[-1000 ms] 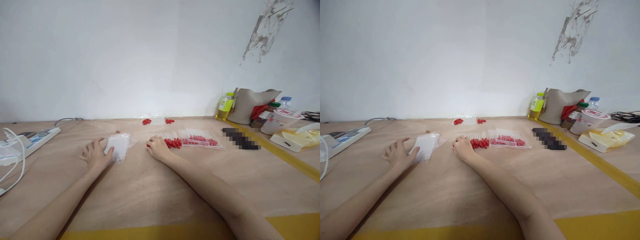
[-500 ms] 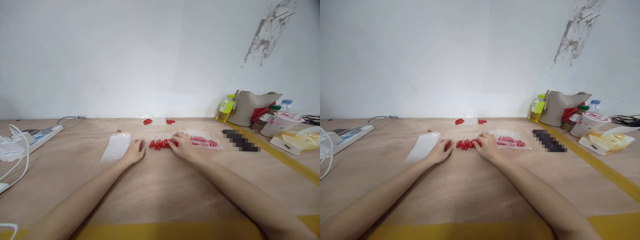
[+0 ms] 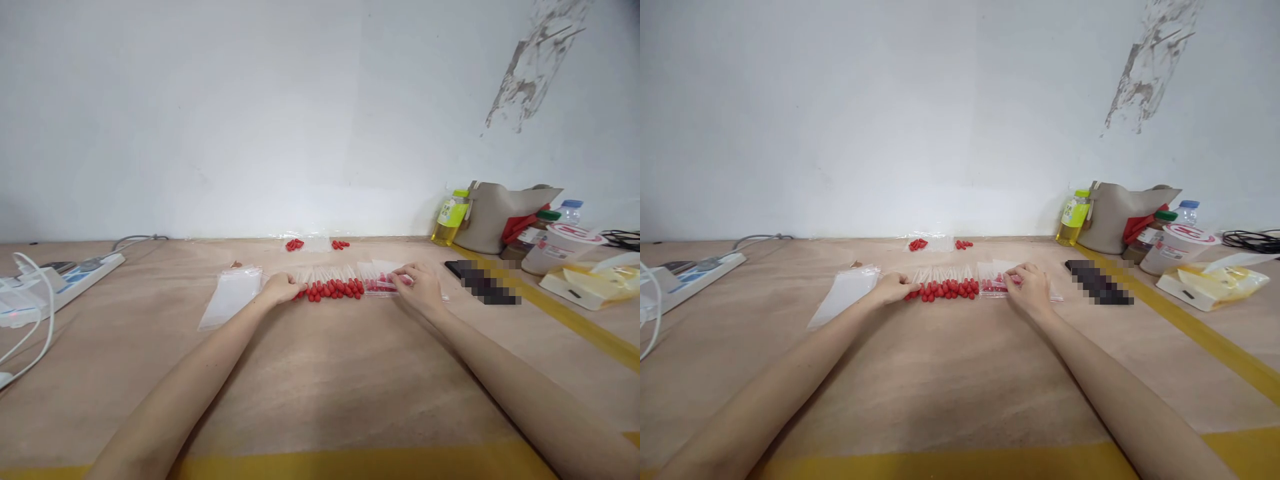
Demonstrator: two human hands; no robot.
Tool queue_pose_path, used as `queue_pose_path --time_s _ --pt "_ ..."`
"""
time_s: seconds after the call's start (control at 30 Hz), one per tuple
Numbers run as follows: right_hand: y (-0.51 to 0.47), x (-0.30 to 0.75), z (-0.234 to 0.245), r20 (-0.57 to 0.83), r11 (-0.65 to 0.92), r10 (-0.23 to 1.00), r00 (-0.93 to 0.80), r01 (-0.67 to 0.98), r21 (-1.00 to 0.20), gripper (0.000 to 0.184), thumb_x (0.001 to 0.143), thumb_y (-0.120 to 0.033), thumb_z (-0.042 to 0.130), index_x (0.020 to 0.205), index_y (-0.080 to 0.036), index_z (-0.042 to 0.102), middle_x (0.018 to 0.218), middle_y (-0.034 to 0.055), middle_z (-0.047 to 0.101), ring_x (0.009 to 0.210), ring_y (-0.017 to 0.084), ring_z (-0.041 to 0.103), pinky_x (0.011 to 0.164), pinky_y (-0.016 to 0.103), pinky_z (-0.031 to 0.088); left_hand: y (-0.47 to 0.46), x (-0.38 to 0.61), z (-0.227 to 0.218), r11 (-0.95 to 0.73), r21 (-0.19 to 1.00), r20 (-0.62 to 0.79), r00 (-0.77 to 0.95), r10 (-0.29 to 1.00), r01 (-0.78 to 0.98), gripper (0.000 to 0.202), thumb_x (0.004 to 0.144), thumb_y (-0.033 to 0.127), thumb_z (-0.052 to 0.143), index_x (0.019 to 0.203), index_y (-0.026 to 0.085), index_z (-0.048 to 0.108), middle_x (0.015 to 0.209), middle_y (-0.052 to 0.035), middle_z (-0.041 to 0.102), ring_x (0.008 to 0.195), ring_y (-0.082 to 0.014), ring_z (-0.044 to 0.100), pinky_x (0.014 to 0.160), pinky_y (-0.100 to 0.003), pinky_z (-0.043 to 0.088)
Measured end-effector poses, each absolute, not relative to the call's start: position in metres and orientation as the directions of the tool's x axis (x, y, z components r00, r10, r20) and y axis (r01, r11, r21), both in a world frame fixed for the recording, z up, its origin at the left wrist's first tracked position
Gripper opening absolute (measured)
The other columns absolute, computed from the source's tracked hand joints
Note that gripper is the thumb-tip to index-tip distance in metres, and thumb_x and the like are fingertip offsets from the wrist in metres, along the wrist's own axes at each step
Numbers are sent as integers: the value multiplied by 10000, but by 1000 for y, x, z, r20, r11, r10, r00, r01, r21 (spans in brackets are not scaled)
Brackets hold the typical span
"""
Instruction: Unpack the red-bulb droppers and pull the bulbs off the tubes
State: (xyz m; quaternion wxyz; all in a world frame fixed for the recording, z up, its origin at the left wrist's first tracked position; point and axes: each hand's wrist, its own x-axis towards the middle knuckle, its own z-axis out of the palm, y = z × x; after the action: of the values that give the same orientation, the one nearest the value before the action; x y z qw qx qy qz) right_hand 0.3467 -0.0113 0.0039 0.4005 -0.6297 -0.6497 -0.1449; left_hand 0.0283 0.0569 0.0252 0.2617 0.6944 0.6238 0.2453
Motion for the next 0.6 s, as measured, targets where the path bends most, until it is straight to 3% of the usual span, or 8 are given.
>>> queue_pose_path --time_s 0.23,0.43,0.6 --pt "-17 356 4 660 83 734 158 944 -318 275 757 -424 498 706 -215 669 761 42 630 807 206 524 694 320 274 56 23 20 -68 746 -6 110 994 663 219 608 359 599 513 163 577 530 -16 623 565 -148 570 545 -229 388" --pt "-21 365 9 550 253 831 -83 937 -242 335 710 -498 560 867 -228 681 855 54 646 851 218 526 717 322 316 58 24 18 -60 813 19 77 997 579 272 578 322 667 757 163 538 638 -2 627 578 -123 579 533 -211 412" --pt "-16 372 3 522 264 842 -135 947 -181 277 732 -388 565 935 -229 667 856 51 644 852 204 527 713 306 334 58 27 16 -31 857 -29 108 994 515 291 623 349 656 794 160 516 674 -15 615 568 -115 580 505 -205 441"
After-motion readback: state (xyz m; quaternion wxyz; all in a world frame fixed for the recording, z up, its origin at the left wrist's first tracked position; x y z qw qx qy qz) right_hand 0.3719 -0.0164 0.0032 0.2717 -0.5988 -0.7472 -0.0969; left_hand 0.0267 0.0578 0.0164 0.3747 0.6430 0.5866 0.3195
